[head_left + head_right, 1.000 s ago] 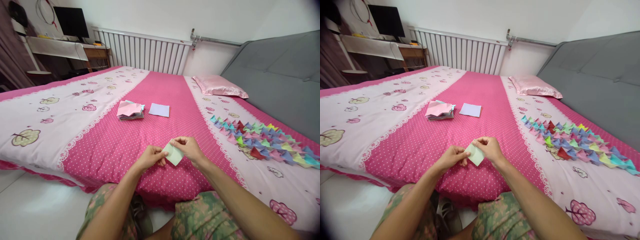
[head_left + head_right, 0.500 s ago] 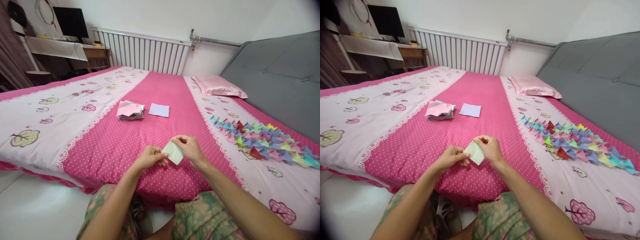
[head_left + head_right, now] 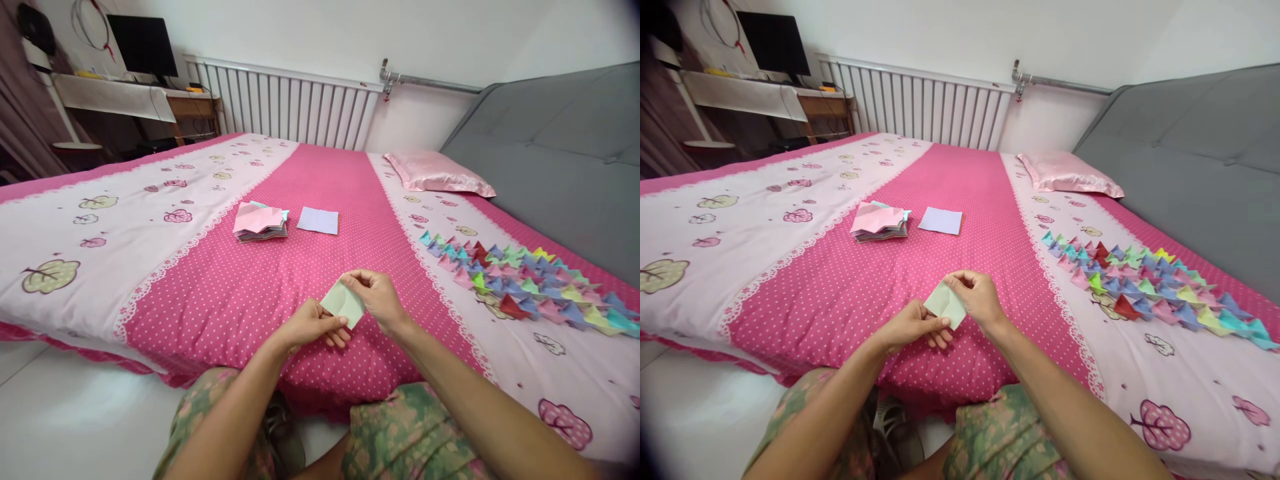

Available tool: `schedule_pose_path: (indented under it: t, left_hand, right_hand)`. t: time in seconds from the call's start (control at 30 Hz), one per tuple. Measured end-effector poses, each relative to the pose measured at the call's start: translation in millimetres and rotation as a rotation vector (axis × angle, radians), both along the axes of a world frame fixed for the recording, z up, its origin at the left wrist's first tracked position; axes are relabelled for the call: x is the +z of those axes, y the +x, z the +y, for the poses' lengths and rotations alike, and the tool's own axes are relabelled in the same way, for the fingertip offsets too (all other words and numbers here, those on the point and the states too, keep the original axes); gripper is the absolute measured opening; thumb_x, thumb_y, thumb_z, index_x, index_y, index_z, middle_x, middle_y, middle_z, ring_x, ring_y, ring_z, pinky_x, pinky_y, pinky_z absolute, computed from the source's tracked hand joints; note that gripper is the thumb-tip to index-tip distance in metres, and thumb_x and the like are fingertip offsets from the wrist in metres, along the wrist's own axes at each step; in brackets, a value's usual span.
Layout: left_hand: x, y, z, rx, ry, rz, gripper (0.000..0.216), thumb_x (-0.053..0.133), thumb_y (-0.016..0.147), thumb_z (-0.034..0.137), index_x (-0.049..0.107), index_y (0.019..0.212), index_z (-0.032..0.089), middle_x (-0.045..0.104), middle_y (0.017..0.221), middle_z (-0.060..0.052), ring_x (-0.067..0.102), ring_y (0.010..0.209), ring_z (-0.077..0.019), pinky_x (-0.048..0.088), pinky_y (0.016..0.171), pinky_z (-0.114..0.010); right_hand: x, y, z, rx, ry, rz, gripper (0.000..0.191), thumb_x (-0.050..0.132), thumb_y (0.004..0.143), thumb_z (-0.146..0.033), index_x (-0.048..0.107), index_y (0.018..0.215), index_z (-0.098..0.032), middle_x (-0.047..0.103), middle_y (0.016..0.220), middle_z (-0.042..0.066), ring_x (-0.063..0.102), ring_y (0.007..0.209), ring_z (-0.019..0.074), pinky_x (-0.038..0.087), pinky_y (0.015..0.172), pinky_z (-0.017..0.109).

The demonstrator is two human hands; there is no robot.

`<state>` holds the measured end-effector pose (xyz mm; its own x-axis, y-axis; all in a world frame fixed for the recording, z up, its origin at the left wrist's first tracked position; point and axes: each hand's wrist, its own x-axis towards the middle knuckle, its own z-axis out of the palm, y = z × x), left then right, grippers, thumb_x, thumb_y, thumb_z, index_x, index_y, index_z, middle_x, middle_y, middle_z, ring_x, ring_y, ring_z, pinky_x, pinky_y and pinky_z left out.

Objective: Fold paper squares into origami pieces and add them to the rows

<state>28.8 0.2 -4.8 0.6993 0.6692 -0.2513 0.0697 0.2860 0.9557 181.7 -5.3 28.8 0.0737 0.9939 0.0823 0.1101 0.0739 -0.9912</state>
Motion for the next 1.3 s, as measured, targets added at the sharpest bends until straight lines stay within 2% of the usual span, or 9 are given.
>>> schedule_pose_path:
  t: [0.3, 0.4, 0.53, 0.73, 0.83, 1.0, 1.2, 1.3]
  left_hand:
    - [2.0, 0.6, 0.0, 0.025, -0.026, -0.043, 0.036, 0.067, 0.064, 0.038, 0.066, 0.072, 0.003, 0.068, 0.072, -0.018, 0.063, 0.055, -0.0153, 0.049, 0.057, -0.025]
    - [4.0, -2.6, 0.1, 0.056, -0.04, -0.096, 0.038, 0.065, 0.067, 0.039, 0.065, 0.083, 0.004, 0.068, 0.083, -0.02, 0.065, 0.065, -0.0184, 0.049, 0.061, -0.026]
    - [6.4, -7.4, 2.1, 0.069, -0.178, -0.199, 0.048, 0.056, 0.074, 0.046, 0.057, 0.105, 0.01, 0.061, 0.107, -0.02, 0.065, 0.081, -0.0226, 0.049, 0.069, -0.03]
    - [1.1, -5.7, 7.4, 0.006, -0.424, -0.21, 0.063, 0.039, 0.076, 0.06, 0.052, 0.109, 0.008, 0.06, 0.107, -0.021, 0.066, 0.076, -0.0241, 0.049, 0.065, -0.03]
    - [-1.8, -3.9, 8.5, -0.023, -0.488, -0.306, 0.059, 0.041, 0.078, 0.056, 0.05, 0.111, 0.007, 0.061, 0.104, -0.02, 0.065, 0.08, -0.0248, 0.049, 0.071, -0.031]
    - [1.7, -1.8, 5.9, -0.015, -0.582, -0.462, 0.045, 0.042, 0.081, 0.037, 0.05, 0.109, 0.003, 0.062, 0.101, -0.018, 0.062, 0.09, -0.0254, 0.042, 0.088, -0.034]
    - [5.7, -2.1, 5.0, 0.006, -0.65, -0.533, 0.044, 0.045, 0.076, 0.029, 0.049, 0.108, -0.002, 0.062, 0.098, -0.019, 0.061, 0.093, -0.0246, 0.045, 0.083, -0.029]
    - [4.1, -2.4, 5.5, 0.035, -0.656, -0.551, 0.043, 0.047, 0.074, 0.025, 0.05, 0.107, -0.002, 0.062, 0.099, -0.019, 0.061, 0.093, -0.0247, 0.047, 0.081, -0.027]
  right_hand:
    - [-0.1, 1.7, 0.7, -0.008, 0.027, -0.049, 0.031, 0.06, 0.068, -0.044, 0.064, 0.073, -0.014, 0.063, 0.066, 0.004, 0.054, 0.057, 0.0131, 0.042, 0.05, 0.023]
    - [1.2, 2.9, 1.1, -0.015, 0.067, -0.065, 0.029, 0.06, 0.069, -0.043, 0.065, 0.073, -0.015, 0.063, 0.068, 0.004, 0.054, 0.059, 0.0133, 0.043, 0.054, 0.024]
    - [4.3, 4.0, 0.0, -0.006, 0.129, -0.115, 0.025, 0.058, 0.072, -0.04, 0.066, 0.074, -0.016, 0.064, 0.07, 0.003, 0.054, 0.062, 0.0132, 0.042, 0.058, 0.025]
    - [6.2, 3.1, -1.5, 0.042, 0.129, -0.103, 0.026, 0.058, 0.072, -0.041, 0.066, 0.074, -0.017, 0.064, 0.07, 0.003, 0.055, 0.061, 0.0133, 0.042, 0.057, 0.025]
    - [4.3, 2.8, -0.2, 0.064, 0.128, -0.103, 0.026, 0.058, 0.072, -0.041, 0.066, 0.075, -0.016, 0.064, 0.072, 0.003, 0.055, 0.063, 0.0139, 0.043, 0.058, 0.025]
    - [0.2, 2.8, 2.0, 0.083, 0.13, -0.081, 0.026, 0.06, 0.071, -0.04, 0.064, 0.085, -0.018, 0.064, 0.076, 0.003, 0.056, 0.065, 0.0139, 0.044, 0.061, 0.026]
    - [3.0, 1.7, -0.8, 0.137, 0.137, -0.15, 0.029, 0.053, 0.077, -0.042, 0.064, 0.092, -0.021, 0.065, 0.09, 0.005, 0.059, 0.077, 0.0157, 0.045, 0.067, 0.027]
    - [8.2, 2.2, -2.8, 0.154, 0.17, -0.158, 0.032, 0.043, 0.083, -0.043, 0.064, 0.095, -0.022, 0.063, 0.1, 0.006, 0.057, 0.092, 0.0175, 0.044, 0.078, 0.03]
